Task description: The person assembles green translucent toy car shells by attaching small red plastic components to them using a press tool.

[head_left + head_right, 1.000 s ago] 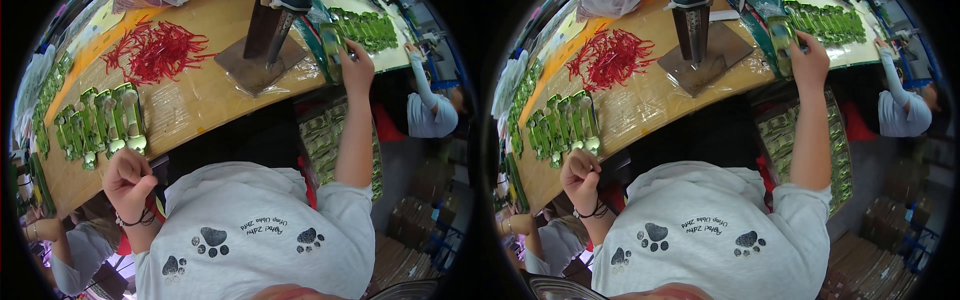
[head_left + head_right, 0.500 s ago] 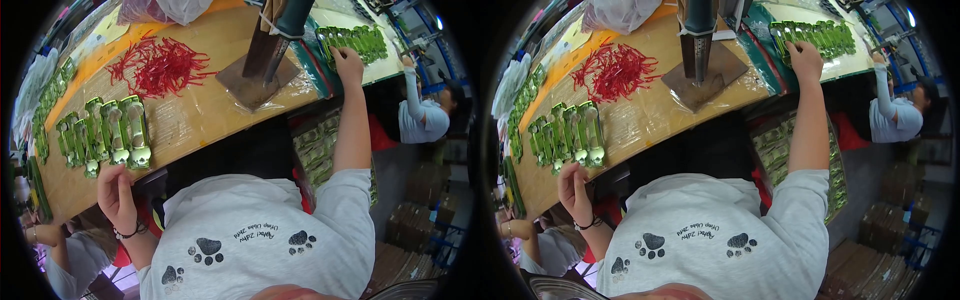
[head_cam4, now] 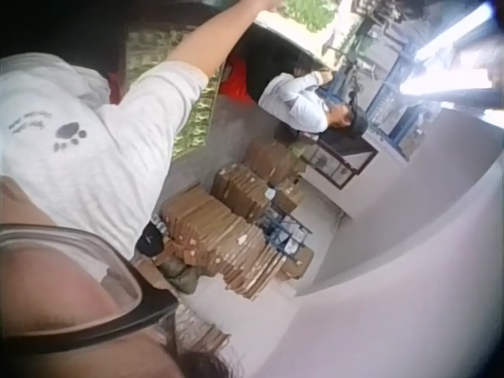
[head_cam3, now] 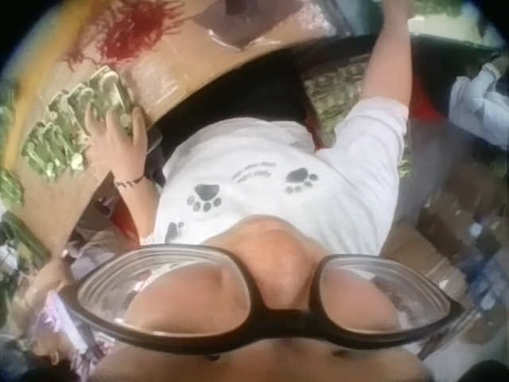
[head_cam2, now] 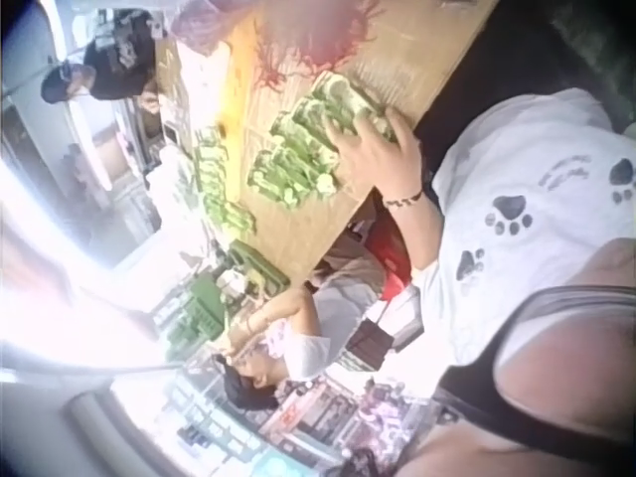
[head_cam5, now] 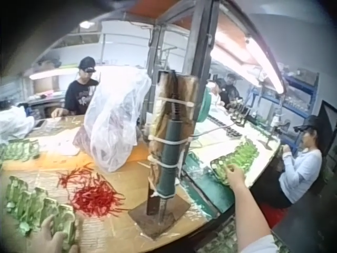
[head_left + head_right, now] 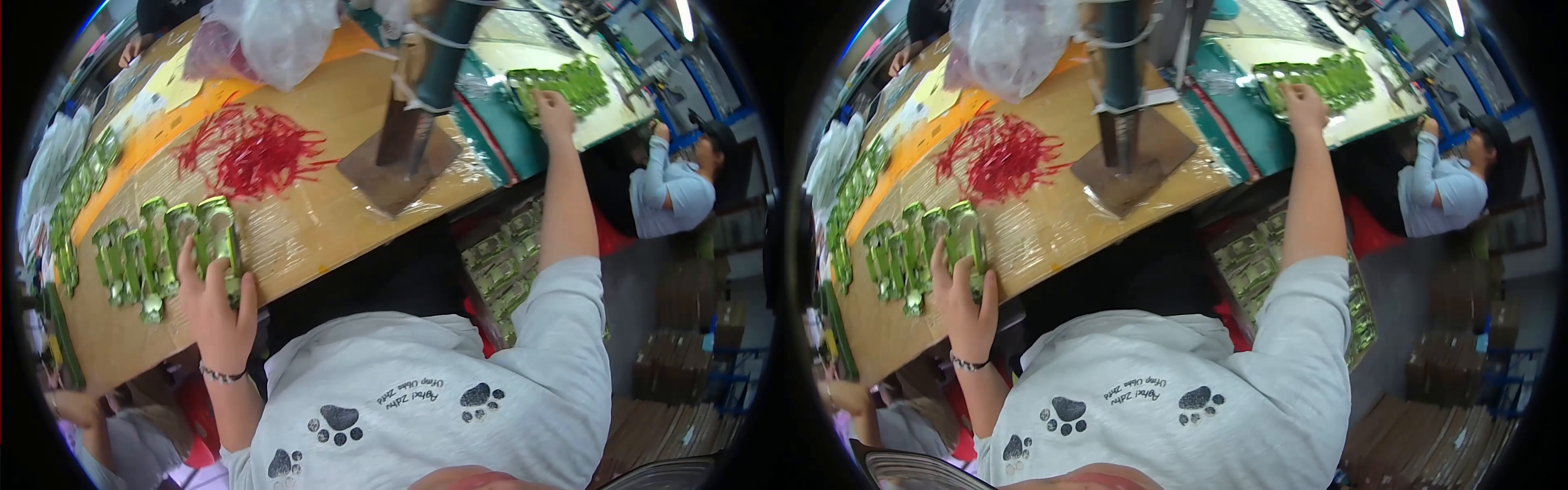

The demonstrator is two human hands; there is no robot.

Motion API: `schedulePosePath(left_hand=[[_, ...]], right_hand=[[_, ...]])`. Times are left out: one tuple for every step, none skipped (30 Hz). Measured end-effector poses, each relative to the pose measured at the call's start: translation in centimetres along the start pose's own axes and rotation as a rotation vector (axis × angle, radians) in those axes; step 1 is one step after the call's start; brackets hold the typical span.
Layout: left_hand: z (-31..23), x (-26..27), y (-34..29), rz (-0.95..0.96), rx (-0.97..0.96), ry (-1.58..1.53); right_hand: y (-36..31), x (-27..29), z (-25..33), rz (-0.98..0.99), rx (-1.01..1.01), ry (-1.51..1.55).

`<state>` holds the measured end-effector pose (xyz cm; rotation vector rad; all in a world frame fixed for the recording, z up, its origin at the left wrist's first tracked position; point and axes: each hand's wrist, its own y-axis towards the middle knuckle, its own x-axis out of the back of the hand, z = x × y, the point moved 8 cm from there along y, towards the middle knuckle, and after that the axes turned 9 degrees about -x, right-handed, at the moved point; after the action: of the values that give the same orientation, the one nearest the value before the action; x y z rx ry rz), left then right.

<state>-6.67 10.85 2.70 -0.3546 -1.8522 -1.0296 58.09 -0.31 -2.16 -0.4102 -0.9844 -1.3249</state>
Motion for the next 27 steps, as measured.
schedulePosePath(left_hand=[[0.2, -0.4, -0.2, 0.009, 0.009, -0.01], [0.3, -0.5, -0.5, -0.009, 0.02, 0.006], [0.1, -0.5, -0.3, -0.011, 0.01, 0.024], [0.2, -0.7, -0.6, -0.008, 0.025, 0.053], [0.2, -0.9, -1.0, -0.018, 0.031, 0.068], [0.2, -0.9, -1.3, -0.026, 0.038, 0.083], [0.2, -0.9, -1.1, -0.018, 0.022, 0.078], [0.0, -0.8, -0.9, -0.014, 0.016, 0.05], [0.0, -0.4, -1.1, -0.031, 0.027, 0.041], [-0.2, -0.6, -0.7, -0.046, -0.007, 0.028], [-0.4, -0.6, -0.6, -0.056, -0.044, 0.019], [-0.3, -0.7, -0.9, -0.067, -0.074, 0.027], [-0.1, -0.7, -1.2, -0.062, -0.1, -0.025], [0.4, -0.7, -1.4, -0.055, -0.099, -0.023], [0.8, -0.6, -1.7, -0.116, -0.114, -0.1], [1.2, -0.1, -2.3, -0.177, -0.12, -0.175], [1.7, 0.1, -2.6, -0.188, -0.1, -0.285], [1.7, 0.4, -2.9, -0.182, -0.096, -0.281], [2.1, 0.9, -3.5, -0.24, -0.052, -0.469], [2.5, 1.3, -4.0, -0.292, -0.016, -0.664], [3.3, 0.9, -5.3, -0.26, 0.078, -0.845], [3.5, 1.0, -6.5, -0.35, 0.15, -0.983], [3.3, 1.0, -6.5, -0.408, 0.136, -1.158], [3.0, 1.0, -6.4, -0.467, 0.118, -1.333], [3.0, 0.9, -6.5, -0.449, 0.191, -1.405], [3.0, 1.1, -6.7, -0.448, 0.196, -1.404], [2.7, 0.4, -6.8, -0.364, 0.247, -1.57]], right_hand=[[-0.5, 1.6, 0.5, -0.203, 0.071, 0.029], [-2.5, 3.7, 2.1, -0.363, 0.172, 0.204], [-3.6, 5.3, 0.8, -0.499, 0.222, 0.428], [-8.8, 7.4, 3.0, -0.516, 0.179, 0.628], [-12.5, 9.6, 3.4, -0.581, 0.208, 0.739], [-17.1, 12.0, 4.2, -0.621, 0.177, 0.937], [-22.4, 15.1, 5.3, -0.791, 0.284, 0.952], [-27.9, 16.8, 5.5, -0.957, 0.423, 1.016], [-30.9, 16.3, 4.0, -0.699, 0.338, 1.202], [-35.9, 16.3, 8.6, -0.543, 0.612, 1.291], [-39.8, 12.8, 8.1, -0.255, 0.771, 1.486], [-41.5, 13.1, 17.0, 0.269, 1.174, 1.174], [-42.6, 10.3, 19.8, 0.528, 1.117, 0.985], [-44.0, 7.4, 21.5, 0.765, 1.038, 0.777], [-44.1, 6.0, 22.7, 0.701, 1.042, 0.668], [-44.1, 4.6, 23.8, 0.645, 1.048, 0.559], [-43.7, 3.3, 24.6, 0.601, 1.013, 0.516], [-43.2, 2.1, 25.3, 0.559, 0.978, 0.473], [-43.1, 0.9, 26.1, 0.57, 0.984, 0.478], [-42.6, 0.0, 26.6, 0.54, 0.931, 0.462], [-42.1, -0.8, 26.9, 0.512, 0.877, 0.446], [-41.9, -1.5, 27.4, 0.519, 0.879, 0.446], [-41.4, -2.2, 27.6, 0.517, 0.834, 0.444], [-41.0, -2.6, 27.7, 0.514, 0.788, 0.441], [-40.7, -2.5, 28.0, 0.48, 0.772, 0.374], [-40.7, -2.7, 28.1, 0.484, 0.77, 0.373], [-40.6, -3.0, 28.0, 0.506, 0.76, 0.352]])
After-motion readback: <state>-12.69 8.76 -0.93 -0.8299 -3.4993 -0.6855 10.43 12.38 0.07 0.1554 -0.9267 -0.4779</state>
